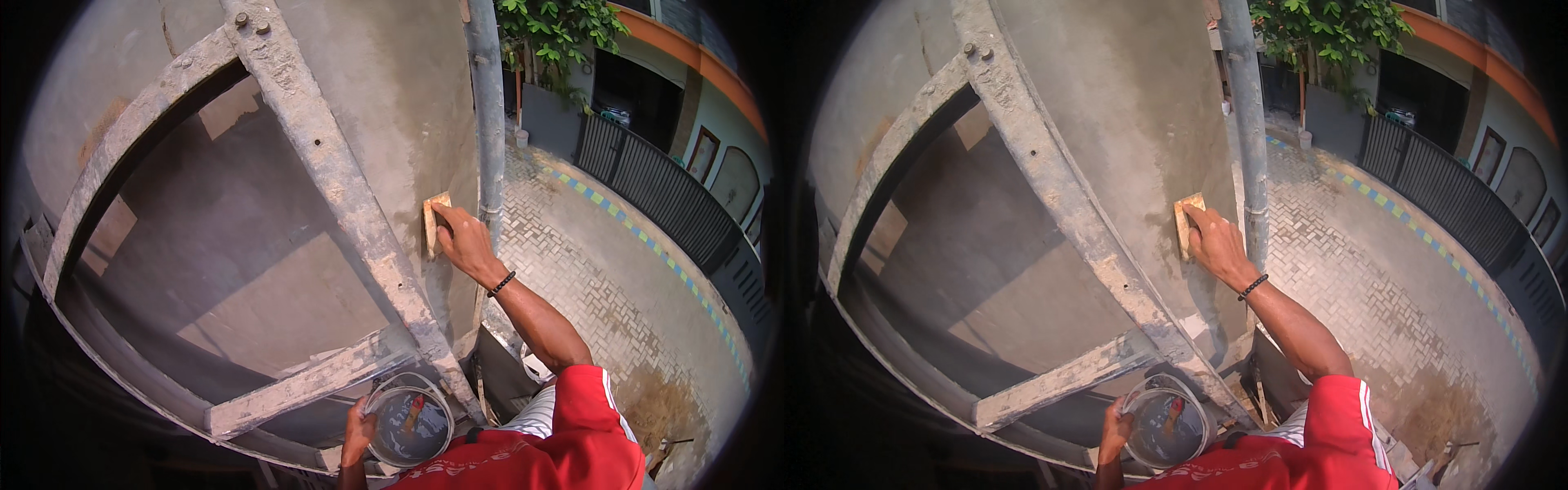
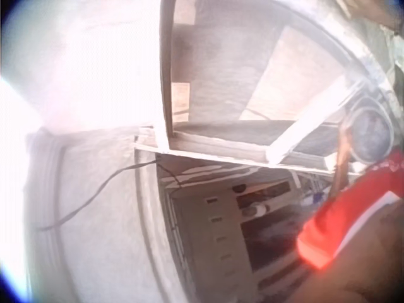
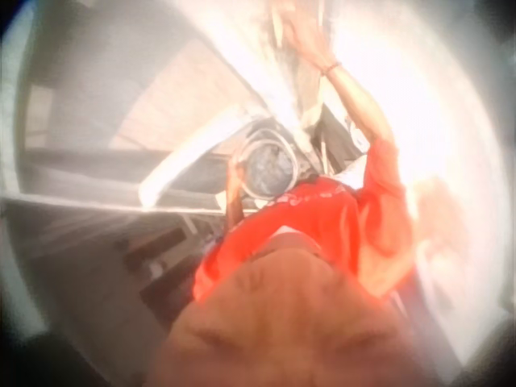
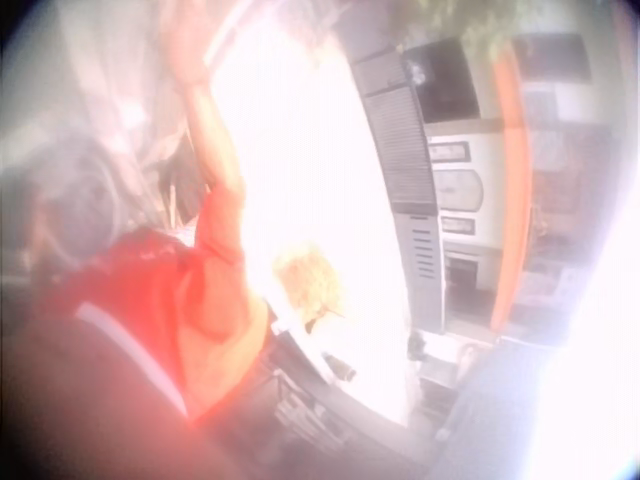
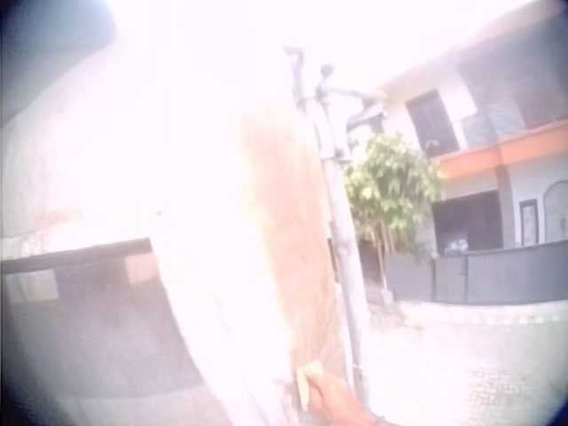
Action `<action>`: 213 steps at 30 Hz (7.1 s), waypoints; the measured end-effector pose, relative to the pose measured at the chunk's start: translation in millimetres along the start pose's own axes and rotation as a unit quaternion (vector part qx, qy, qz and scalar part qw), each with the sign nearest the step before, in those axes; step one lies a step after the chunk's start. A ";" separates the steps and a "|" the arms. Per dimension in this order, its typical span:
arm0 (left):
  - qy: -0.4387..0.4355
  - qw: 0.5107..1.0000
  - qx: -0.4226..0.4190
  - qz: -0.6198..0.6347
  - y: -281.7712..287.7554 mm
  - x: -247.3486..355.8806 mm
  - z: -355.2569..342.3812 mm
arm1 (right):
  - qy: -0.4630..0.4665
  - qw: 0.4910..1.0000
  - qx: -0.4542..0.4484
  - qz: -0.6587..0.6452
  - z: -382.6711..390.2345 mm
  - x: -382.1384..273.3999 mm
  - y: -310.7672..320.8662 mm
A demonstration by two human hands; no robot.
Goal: The person uses a sponge to smooth a wet concrete surface on a curved wall. They repeatedly dip the sponge into a bucket of water and rub it along the wall to even out the surface.
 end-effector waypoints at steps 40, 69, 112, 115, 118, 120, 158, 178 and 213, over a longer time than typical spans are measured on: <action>-0.039 0.998 -0.033 -0.024 2.5 4.1 0.3 | 0.091 0.972 0.184 -0.115 -62.1 -91.1 89.4; -0.043 0.998 -0.012 -0.051 -0.2 1.5 -1.4 | 0.078 0.995 0.033 -0.061 3.0 -68.6 -18.5; 0.008 1.000 -0.022 -0.020 -0.8 -2.1 -1.6 | 0.042 0.998 0.016 -0.051 0.0 -61.4 -29.3; -0.036 0.998 -0.018 -0.046 0.0 6.7 -4.3 | 0.078 0.994 0.050 -0.058 -21.3 -79.5 16.1; -0.029 0.999 -0.014 0.006 3.3 -6.1 -1.9 | 0.144 0.963 0.217 -0.075 -92.6 -127.4 107.5; -0.054 0.998 -0.030 0.007 -1.8 -3.2 -4.7 | 0.136 0.955 0.259 -0.048 -131.2 -136.9 141.3; -0.018 0.999 -0.002 0.034 -1.2 0.5 -1.3 | 0.038 0.983 0.164 -0.067 -117.3 -81.8 112.9; -0.038 0.999 -0.011 -0.022 0.3 3.8 2.9 | 0.004 0.978 0.180 -0.106 -63.7 0.1 49.9; -0.103 0.993 -0.005 -0.050 -2.1 5.6 8.3 | 0.350 0.702 -0.600 0.154 409.6 -43.5 -159.4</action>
Point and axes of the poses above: each hand's wrist, its own z-axis away from the middle knuckle, its own y-axis out of the back of the hand, x = y × z, the point moved 7 cm from there along -z, towards the middle knuckle, and after that the axes turned 13 degrees about -y, right-handed, at the moved point
